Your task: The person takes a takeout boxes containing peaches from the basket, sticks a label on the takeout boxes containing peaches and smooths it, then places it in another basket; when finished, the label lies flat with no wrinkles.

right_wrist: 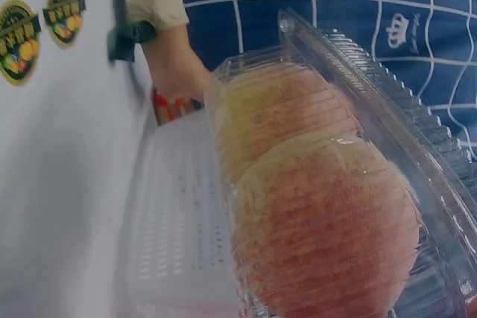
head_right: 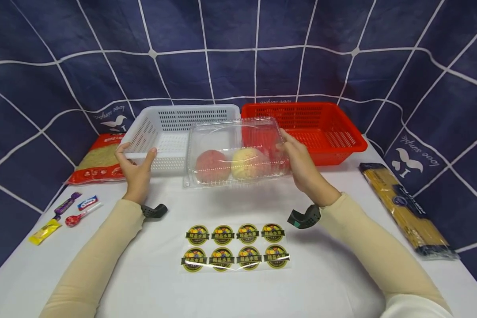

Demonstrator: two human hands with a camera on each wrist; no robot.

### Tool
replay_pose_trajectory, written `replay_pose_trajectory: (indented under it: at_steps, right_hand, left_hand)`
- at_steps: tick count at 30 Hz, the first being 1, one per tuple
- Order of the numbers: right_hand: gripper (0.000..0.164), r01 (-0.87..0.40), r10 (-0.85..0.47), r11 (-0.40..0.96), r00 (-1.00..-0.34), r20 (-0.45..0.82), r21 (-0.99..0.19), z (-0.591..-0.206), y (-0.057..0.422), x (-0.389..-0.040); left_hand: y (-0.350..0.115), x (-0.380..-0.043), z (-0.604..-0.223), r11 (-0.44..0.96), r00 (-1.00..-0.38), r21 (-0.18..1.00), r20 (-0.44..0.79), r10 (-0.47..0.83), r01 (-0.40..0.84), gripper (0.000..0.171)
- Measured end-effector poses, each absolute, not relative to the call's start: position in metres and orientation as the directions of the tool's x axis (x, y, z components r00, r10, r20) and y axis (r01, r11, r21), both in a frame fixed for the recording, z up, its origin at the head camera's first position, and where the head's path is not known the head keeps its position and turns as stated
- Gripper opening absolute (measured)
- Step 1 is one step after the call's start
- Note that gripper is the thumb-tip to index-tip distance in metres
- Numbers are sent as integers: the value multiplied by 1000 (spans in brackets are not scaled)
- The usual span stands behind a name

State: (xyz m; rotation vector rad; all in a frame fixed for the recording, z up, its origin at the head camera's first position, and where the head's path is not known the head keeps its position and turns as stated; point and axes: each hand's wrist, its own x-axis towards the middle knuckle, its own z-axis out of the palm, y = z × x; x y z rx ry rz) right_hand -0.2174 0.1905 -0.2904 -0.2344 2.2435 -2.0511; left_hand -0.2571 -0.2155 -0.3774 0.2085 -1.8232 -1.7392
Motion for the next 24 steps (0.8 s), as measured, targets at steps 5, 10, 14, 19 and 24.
replay_pose_trajectory:
  at_steps: [5, 10, 14, 19, 24]
  right_hand:
    - [71, -48, -167, 69, -985, 36, -996, -297, 193, -201]
    - [70, -42, -169, 65, -985, 30, -997, -306, 195, -188]
    - [67, -48, -164, 58, -986, 38, -997, -315, 194, -179]
    - [56, -50, -160, 83, -987, 36, -995, -332, 192, -172]
    - [51, -33, -159, 109, -987, 16, -994, -349, 189, -169]
  left_hand:
    - [-219, -264, -384, 138, -791, 938, 342, -508, 317, 80]
    - [-214, -256, -375, 110, -794, 936, 342, -502, 334, 78]
    - [-210, -251, -369, 92, -804, 942, 325, -498, 323, 76]
    - [-211, -252, -369, 96, -808, 942, 325, -491, 321, 77]
    - [-212, -253, -370, 96, -808, 941, 327, -489, 323, 77]
